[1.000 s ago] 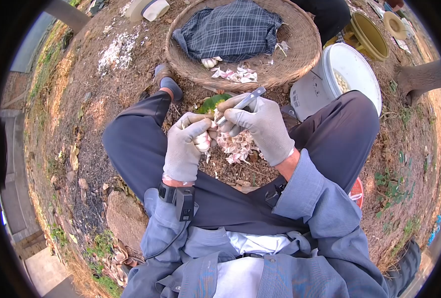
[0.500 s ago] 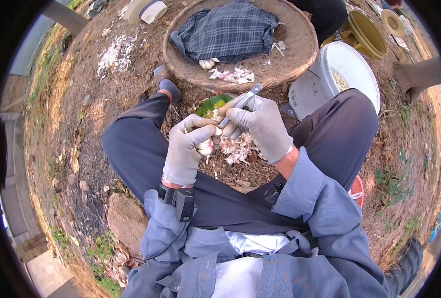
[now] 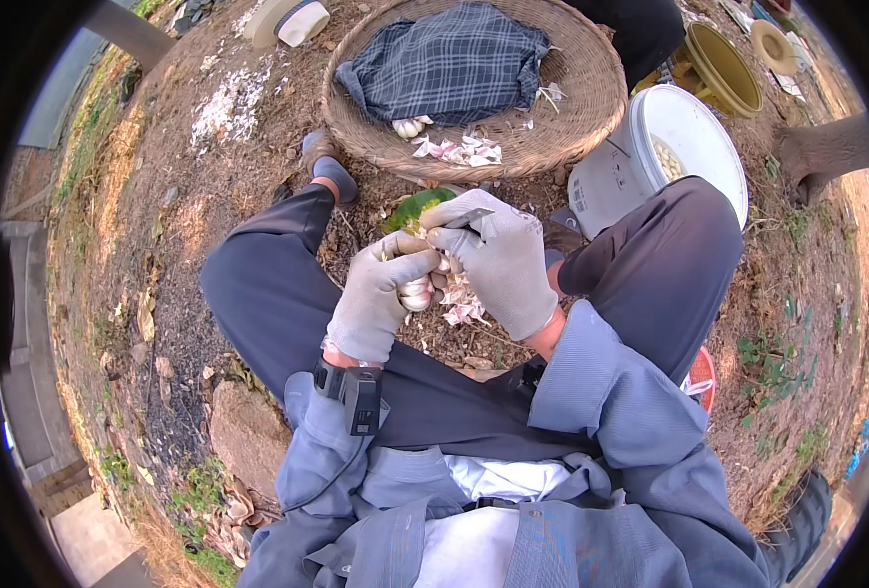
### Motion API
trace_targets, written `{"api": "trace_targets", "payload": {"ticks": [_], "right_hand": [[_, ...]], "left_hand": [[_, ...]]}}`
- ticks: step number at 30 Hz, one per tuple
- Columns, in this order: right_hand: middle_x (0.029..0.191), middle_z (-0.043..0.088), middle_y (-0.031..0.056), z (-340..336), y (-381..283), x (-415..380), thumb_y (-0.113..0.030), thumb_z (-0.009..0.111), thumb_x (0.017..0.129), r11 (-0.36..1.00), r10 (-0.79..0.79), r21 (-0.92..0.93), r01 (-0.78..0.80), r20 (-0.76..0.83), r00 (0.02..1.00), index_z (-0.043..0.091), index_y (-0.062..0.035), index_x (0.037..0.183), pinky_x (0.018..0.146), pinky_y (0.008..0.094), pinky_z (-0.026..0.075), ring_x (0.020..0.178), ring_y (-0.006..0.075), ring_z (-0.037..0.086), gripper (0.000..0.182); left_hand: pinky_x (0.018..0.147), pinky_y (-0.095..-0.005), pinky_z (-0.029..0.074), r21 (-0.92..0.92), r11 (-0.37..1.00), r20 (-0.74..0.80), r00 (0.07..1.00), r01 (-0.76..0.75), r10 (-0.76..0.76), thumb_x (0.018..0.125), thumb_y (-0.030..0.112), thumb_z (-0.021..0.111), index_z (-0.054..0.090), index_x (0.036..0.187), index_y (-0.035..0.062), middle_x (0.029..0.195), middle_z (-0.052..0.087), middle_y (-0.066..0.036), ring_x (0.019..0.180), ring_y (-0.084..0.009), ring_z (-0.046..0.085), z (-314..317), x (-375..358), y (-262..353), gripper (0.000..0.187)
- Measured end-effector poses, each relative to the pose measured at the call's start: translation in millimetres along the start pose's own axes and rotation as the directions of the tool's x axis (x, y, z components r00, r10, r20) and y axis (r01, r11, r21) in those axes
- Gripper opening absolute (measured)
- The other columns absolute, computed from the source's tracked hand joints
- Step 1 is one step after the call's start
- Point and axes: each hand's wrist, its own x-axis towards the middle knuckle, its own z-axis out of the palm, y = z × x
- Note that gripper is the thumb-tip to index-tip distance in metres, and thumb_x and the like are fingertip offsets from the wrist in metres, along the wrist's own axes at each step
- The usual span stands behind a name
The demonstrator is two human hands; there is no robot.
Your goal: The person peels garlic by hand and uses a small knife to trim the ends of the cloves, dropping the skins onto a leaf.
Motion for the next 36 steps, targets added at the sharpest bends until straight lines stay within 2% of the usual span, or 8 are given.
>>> {"api": "trace_targets", "payload": {"ticks": [1,5,7,11,14,21,26,36], "right_hand": [[0.093,0.077,0.0072,1.6,2.7,-0.4,-0.004,0.075,0.086,0.988,-0.136,-0.069,0.135,-0.014,0.991,0.076,0.0001,0.103,0.074,0.0287,0.057,0.083,0.0133,0.074,0.018],[0.099,0.078,0.0075,-0.8,1.5,0.2,-0.003,0.075,0.086,0.989,-0.120,-0.085,0.122,0.025,0.992,0.077,-0.0006,0.107,0.077,0.0287,0.057,0.087,0.0130,0.074,0.021],[0.099,0.078,0.0070,-1.2,-4.8,1.1,-0.004,0.075,0.089,0.984,0.120,0.133,-0.121,0.016,0.993,0.077,0.0003,0.111,0.077,0.0288,0.057,0.086,0.0133,0.073,0.023],[0.088,0.077,0.0067,-8.0,-10.0,3.3,-0.007,0.073,0.094,0.916,0.281,0.300,-0.267,-0.006,0.960,0.077,0.0024,0.112,0.064,0.0233,0.055,0.072,0.0089,0.069,0.021],[0.083,0.074,0.0096,-11.2,-10.8,4.0,-0.008,0.066,0.099,0.898,0.323,0.310,-0.312,0.015,0.946,0.073,0.0056,0.118,0.062,0.0228,0.052,0.069,0.0105,0.067,0.025],[0.088,0.076,0.0128,-4.5,-13.8,-0.5,-0.011,0.067,0.100,0.870,0.331,0.378,-0.316,0.026,0.943,0.071,0.0072,0.119,0.065,0.0235,0.054,0.071,0.0119,0.069,0.027],[0.098,0.078,0.0108,5.3,-14.8,-4.9,-0.005,0.071,0.096,0.852,0.323,0.430,-0.298,0.017,0.946,0.071,0.0078,0.122,0.066,0.0235,0.059,0.081,0.0135,0.076,0.028],[0.095,0.077,0.0124,16.1,-8.7,-4.6,-0.004,0.070,0.096,0.856,0.306,0.451,-0.255,-0.042,0.951,0.071,0.0082,0.120,0.066,0.0233,0.059,0.081,0.0147,0.076,0.027]], "left_hand": [[0.064,-0.0280,0.057,0.008,1.000,0.009,1.000,0.015,-0.015,0.093,0.004,0.072,0.066,0.106,-0.0025,0.090,0.073,-0.011,0.073,-0.0164,0.070,-3.5,2.4,-4.3,0.016],[0.064,-0.0279,0.057,-0.041,0.999,-0.004,1.000,0.013,-0.013,0.094,0.002,0.070,0.065,0.106,-0.0016,0.090,0.072,-0.010,0.073,-0.0166,0.069,-1.5,1.1,-3.2,0.013],[0.064,-0.0281,0.057,-0.046,0.999,-0.036,0.999,-0.014,0.013,0.094,0.003,0.069,0.065,0.106,-0.0013,0.091,0.072,-0.010,0.073,-0.0167,0.069,-1.4,0.7,-2.9,0.014],[0.064,-0.0296,0.058,-0.119,0.989,-0.079,0.994,-0.081,0.072,0.094,0.003,0.069,0.065,0.108,0.0003,0.090,0.071,-0.009,0.073,-0.0174,0.070,-1.6,-1.4,0.5,0.015],[0.065,-0.0315,0.060,-0.151,0.979,-0.125,0.985,-0.136,0.118,0.095,0.003,0.069,0.064,0.109,0.0011,0.089,0.070,-0.010,0.074,-0.0187,0.071,-1.1,-2.4,1.3,0.015],[0.067,-0.0322,0.060,-0.199,0.956,-0.161,0.969,-0.215,0.184,0.096,0.003,0.067,0.063,0.109,0.0009,0.091,0.069,-0.011,0.076,-0.0196,0.071,-5.2,-1.9,-3.6,0.014],[0.063,-0.0283,0.058,-0.192,0.950,-0.251,0.948,-0.248,0.197,0.097,0.002,0.067,0.064,0.108,-0.0009,0.089,0.070,-0.011,0.072,-0.0171,0.070,-1.0,-0.7,-4.8,0.012],[0.064,-0.0277,0.057,-0.162,0.942,-0.327,0.917,-0.293,0.229,0.096,0.000,0.068,0.065,0.107,-0.0016,0.095,0.071,-0.011,0.077,-0.0177,0.072,4.3,0.8,-11.0,0.012]]}}
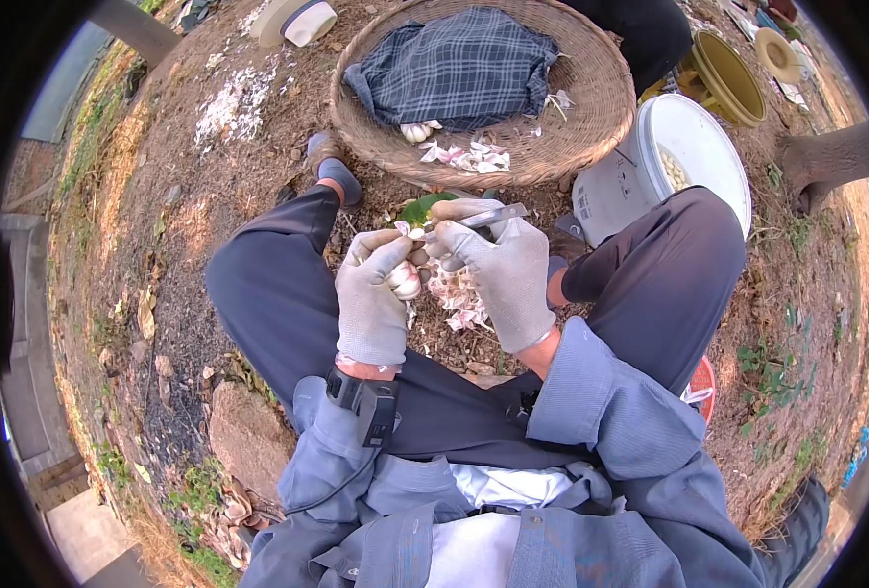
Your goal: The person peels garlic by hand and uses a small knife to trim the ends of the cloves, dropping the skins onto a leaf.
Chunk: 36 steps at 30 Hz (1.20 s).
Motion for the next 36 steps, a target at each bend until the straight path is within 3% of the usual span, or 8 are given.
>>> {"api": "trace_targets", "payload": {"ticks": [15,21,30,32,36], "right_hand": [[0.093,0.077,0.0135,-5.6,-2.5,2.8,-0.007,0.061,0.103,0.991,0.072,0.108,-0.074,0.019,0.997,0.070,0.0056,0.117,0.070,0.0262,0.060,0.078,0.0157,0.075,0.021],[0.096,0.075,0.0142,-11.8,-3.7,5.4,-0.008,0.059,0.105,0.982,0.112,0.149,-0.117,0.043,0.993,0.068,0.0060,0.117,0.071,0.0280,0.062,0.081,0.0176,0.076,0.021],[0.099,0.074,0.0150,-23.3,4.2,8.5,-0.014,0.059,0.108,0.939,0.161,0.287,-0.191,0.125,0.979,0.067,0.0064,0.118,0.072,0.0286,0.062,0.083,0.0197,0.076,0.024],[0.099,0.074,0.0149,-24.6,4.5,8.6,-0.015,0.058,0.109,0.924,0.162,0.327,-0.201,0.141,0.977,0.066,0.0069,0.118,0.072,0.0283,0.061,0.082,0.0188,0.075,0.025],[0.098,0.074,0.0141,-28.1,5.8,10.8,-0.014,0.058,0.108,0.931,0.168,0.305,-0.199,0.125,0.978,0.067,0.0072,0.117,0.071,0.0282,0.061,0.080,0.0177,0.074,0.025]], "left_hand": [[0.070,-0.0306,0.057,-0.006,1.000,0.051,0.998,-0.026,0.026,0.097,0.001,0.065,0.062,0.108,-0.0012,0.094,0.068,-0.012,0.078,-0.0187,0.069,3.2,-3.7,0.9,0.011],[0.067,-0.0295,0.057,-0.023,0.998,0.067,0.996,-0.057,0.058,0.092,-0.003,0.068,0.064,0.104,-0.0018,0.093,0.069,-0.010,0.077,-0.0171,0.070,2.2,-2.0,-1.3,0.012],[0.070,-0.0283,0.058,-0.083,0.997,0.153,0.988,-0.003,0.016,0.094,-0.003,0.065,0.063,0.104,0.0002,0.092,0.069,-0.010,0.078,-0.0170,0.070,0.9,-2.3,-1.0,0.011],[0.075,-0.0336,0.060,-0.052,0.999,0.219,0.976,0.008,0.004,0.095,0.003,0.066,0.062,0.106,0.0035,0.095,0.069,-0.010,0.082,-0.0184,0.069,-2.4,-0.1,-2.8,0.011],[0.076,-0.0335,0.060,-0.077,0.996,0.230,0.973,0.032,-0.014,0.095,0.003,0.066,0.062,0.106,0.0039,0.095,0.069,-0.010,0.082,-0.0177,0.069,3.2,-3.2,-0.5,0.011]]}}
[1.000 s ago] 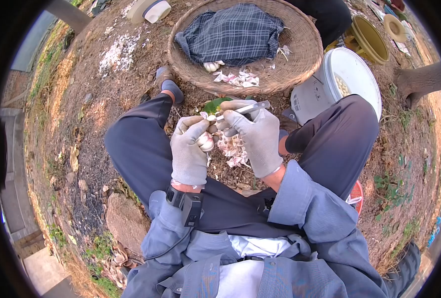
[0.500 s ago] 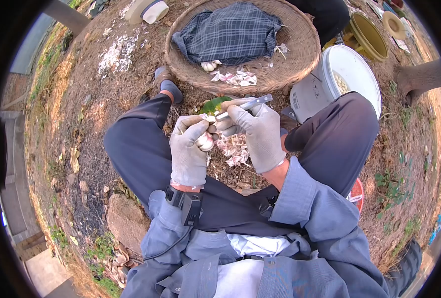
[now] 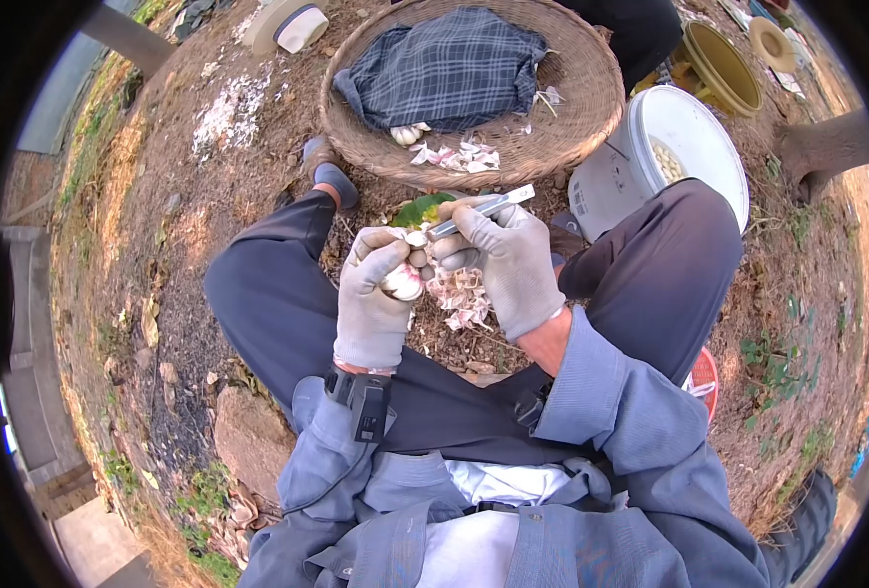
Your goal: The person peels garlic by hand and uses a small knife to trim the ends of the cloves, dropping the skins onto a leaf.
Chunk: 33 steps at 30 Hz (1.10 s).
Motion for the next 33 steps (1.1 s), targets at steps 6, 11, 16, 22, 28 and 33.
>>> {"api": "trace_targets", "payload": {"ticks": [6,11,16,22,28,33], "right_hand": [[0.095,0.074,0.0128,4.8,-2.1,-2.0,-0.011,0.060,0.106,0.997,-0.043,-0.066,0.041,-0.039,0.998,0.068,0.0066,0.117,0.069,0.0273,0.061,0.077,0.0160,0.073,0.022],[0.091,0.074,0.0084,14.3,0.0,-1.6,-0.012,0.066,0.102,0.959,-0.134,-0.259,0.111,-0.074,0.988,0.073,0.0037,0.111,0.064,0.0242,0.058,0.076,0.0112,0.071,0.019],[0.090,0.074,0.0053,13.9,-4.2,1.0,-0.017,0.068,0.102,0.940,-0.156,-0.321,0.115,-0.103,0.982,0.075,0.0026,0.105,0.067,0.0221,0.053,0.074,0.0076,0.066,0.021],[0.086,0.073,0.0021,3.8,-10.2,4.8,-0.020,0.063,0.105,0.941,-0.160,-0.316,0.122,-0.097,0.982,0.076,0.0014,0.103,0.063,0.0201,0.046,0.069,0.0041,0.061,0.025],[0.082,0.073,0.0036,18.2,-11.9,-2.9,-0.013,0.071,0.099,0.919,0.059,-0.392,-0.050,0.009,0.998,0.075,0.0029,0.108,0.049,0.0200,0.042,0.057,0.0050,0.060,0.018],[0.083,0.073,0.0051,11.8,-7.4,-0.3,-0.007,0.075,0.095,0.915,0.114,-0.391,-0.098,0.019,0.993,0.073,0.0050,0.109,0.050,0.0209,0.045,0.058,0.0055,0.062,0.019]], "left_hand": [[0.075,-0.0334,0.060,-0.097,0.992,0.034,0.996,0.084,-0.081,0.096,0.005,0.067,0.064,0.108,0.0051,0.095,0.070,-0.009,0.082,-0.0179,0.069,-3.2,0.3,0.8,0.012],[0.073,-0.0316,0.059,-0.009,0.984,0.118,0.977,0.177,-0.175,0.097,0.008,0.068,0.065,0.107,0.0048,0.090,0.070,-0.009,0.076,-0.0177,0.068,-5.0,0.5,1.1,0.010],[0.069,-0.0312,0.057,0.024,0.989,0.026,0.989,0.144,-0.144,0.096,0.007,0.069,0.064,0.106,0.0041,0.086,0.070,-0.009,0.074,-0.0186,0.068,2.4,0.1,5.2,0.011],[0.070,-0.0302,0.057,0.069,0.997,-0.037,0.999,0.025,-0.022,0.096,0.005,0.068,0.064,0.106,0.0020,0.090,0.070,-0.009,0.076,-0.0171,0.069,0.7,-0.7,6.7,0.011],[0.071,-0.0284,0.056,0.213,0.975,-0.051,0.996,-0.066,0.079,0.096,0.004,0.068,0.065,0.107,-0.0008,0.090,0.069,-0.008,0.077,-0.0150,0.068,6.1,-2.4,9.4,0.012],[0.070,-0.0264,0.054,0.294,0.955,-0.022,0.999,-0.032,0.040,0.096,0.005,0.070,0.066,0.107,-0.0024,0.090,0.069,-0.007,0.078,-0.0129,0.067,1.6,0.3,8.4,0.014]]}}
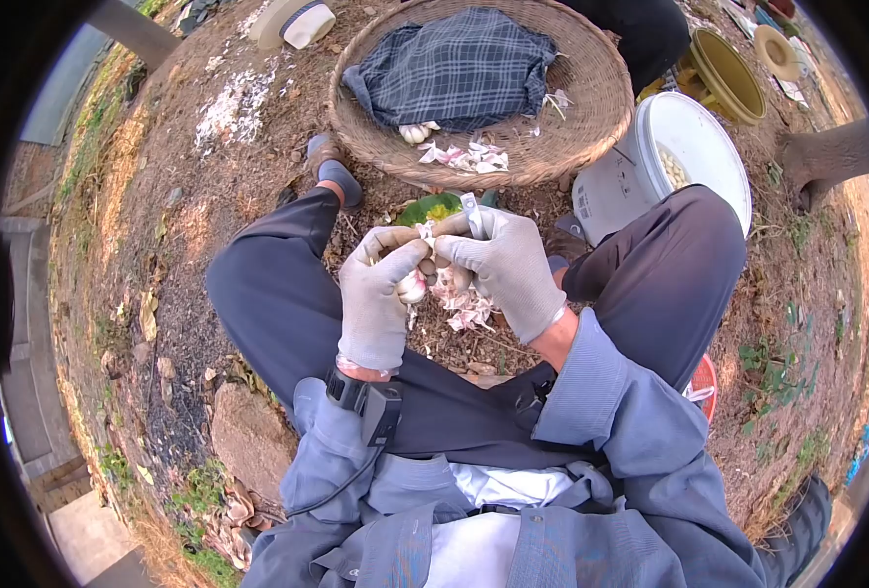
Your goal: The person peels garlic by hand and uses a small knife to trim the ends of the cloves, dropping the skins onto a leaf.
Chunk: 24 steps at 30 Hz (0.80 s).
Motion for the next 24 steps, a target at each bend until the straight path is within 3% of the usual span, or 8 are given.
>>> {"api": "trace_targets", "payload": {"ticks": [3,6,8,12,15,17,20,24], "right_hand": [[0.082,0.073,0.0048,-1.3,4.0,1.6,-0.005,0.075,0.094,0.994,0.004,0.109,0.001,-0.046,0.999,0.073,0.0047,0.109,0.051,0.0214,0.047,0.057,0.0056,0.061,0.018],[0.082,0.073,0.0044,-2.2,4.5,1.3,-0.004,0.075,0.092,0.999,-0.034,0.036,0.036,-0.063,0.997,0.074,0.0045,0.107,0.053,0.0218,0.049,0.059,0.0057,0.063,0.017],[0.082,0.073,0.0043,1.2,-0.4,-0.8,-0.004,0.077,0.090,0.987,-0.098,-0.134,0.087,-0.082,0.992,0.075,0.0044,0.104,0.055,0.0227,0.051,0.062,0.0058,0.065,0.017],[0.081,0.073,0.0040,2.2,-1.1,-1.0,-0.004,0.078,0.088,0.977,-0.109,-0.193,0.095,-0.066,0.992,0.075,0.0046,0.103,0.056,0.0235,0.052,0.063,0.0062,0.066,0.017],[0.079,0.072,0.0047,1.4,1.0,-0.8,-0.003,0.078,0.088,0.946,-0.199,-0.267,0.183,-0.033,0.979,0.075,0.0053,0.103,0.055,0.0238,0.052,0.061,0.0067,0.065,0.018],[0.080,0.072,0.0051,-0.5,1.5,-0.6,-0.003,0.078,0.088,0.970,-0.161,-0.182,0.161,0.011,0.987,0.074,0.0052,0.105,0.055,0.0228,0.051,0.063,0.0065,0.066,0.019],[0.083,0.072,0.0058,-1.1,-7.3,-5.6,-0.003,0.078,0.089,0.995,-0.036,-0.087,0.041,0.058,0.998,0.074,0.0046,0.107,0.056,0.0213,0.051,0.066,0.0060,0.066,0.020],[0.085,0.073,0.0055,0.9,-9.7,-9.1,-0.005,0.078,0.090,0.999,-0.035,0.038,0.030,0.148,0.988,0.073,0.0035,0.109,0.058,0.0201,0.051,0.069,0.0053,0.067,0.021]], "left_hand": [[0.068,-0.0240,0.052,0.128,0.992,-0.028,0.999,-0.019,0.023,0.097,0.008,0.071,0.067,0.108,-0.0034,0.091,0.069,-0.007,0.077,-0.0109,0.066,5.0,-0.9,3.1,0.016],[0.063,-0.0210,0.050,0.157,0.988,-0.021,1.000,0.005,-0.001,0.097,0.010,0.072,0.068,0.109,-0.0032,0.087,0.069,-0.006,0.073,-0.0085,0.065,7.7,-2.9,7.1,0.018],[0.059,-0.0196,0.048,0.291,0.957,-0.018,1.000,0.017,-0.012,0.098,0.011,0.072,0.068,0.106,-0.0020,0.083,0.069,-0.005,0.067,-0.0074,0.063,5.2,-1.8,5.4,0.015],[0.056,-0.0187,0.046,0.284,0.959,0.008,1.000,0.007,-0.010,0.099,0.010,0.070,0.068,0.102,-0.0004,0.079,0.068,-0.004,0.062,-0.0070,0.060,-1.2,-0.8,4.8,0.011],[0.058,-0.0214,0.049,0.145,0.983,0.026,0.993,0.113,-0.118,0.100,0.010,0.067,0.068,0.100,0.0002,0.080,0.068,-0.006,0.063,-0.0097,0.062,-4.3,-1.5,9.9,0.009],[0.060,-0.0262,0.053,-0.029,0.982,0.082,0.980,0.187,-0.184,0.100,0.012,0.065,0.066,0.099,0.0001,0.081,0.068,-0.008,0.064,-0.0142,0.064,-9.3,-1.0,7.3,0.012],[0.062,-0.0303,0.056,-0.122,0.975,0.192,0.968,0.185,-0.159,0.100,0.016,0.064,0.065,0.097,0.0005,0.081,0.068,-0.009,0.066,-0.0176,0.066,-14.8,-1.4,6.0,0.016],[0.062,-0.0305,0.056,-0.224,0.943,0.220,0.955,0.248,-0.199,0.100,0.018,0.064,0.064,0.096,0.0012,0.080,0.067,-0.008,0.066,-0.0180,0.066,-19.4,-1.7,4.1,0.018]]}}
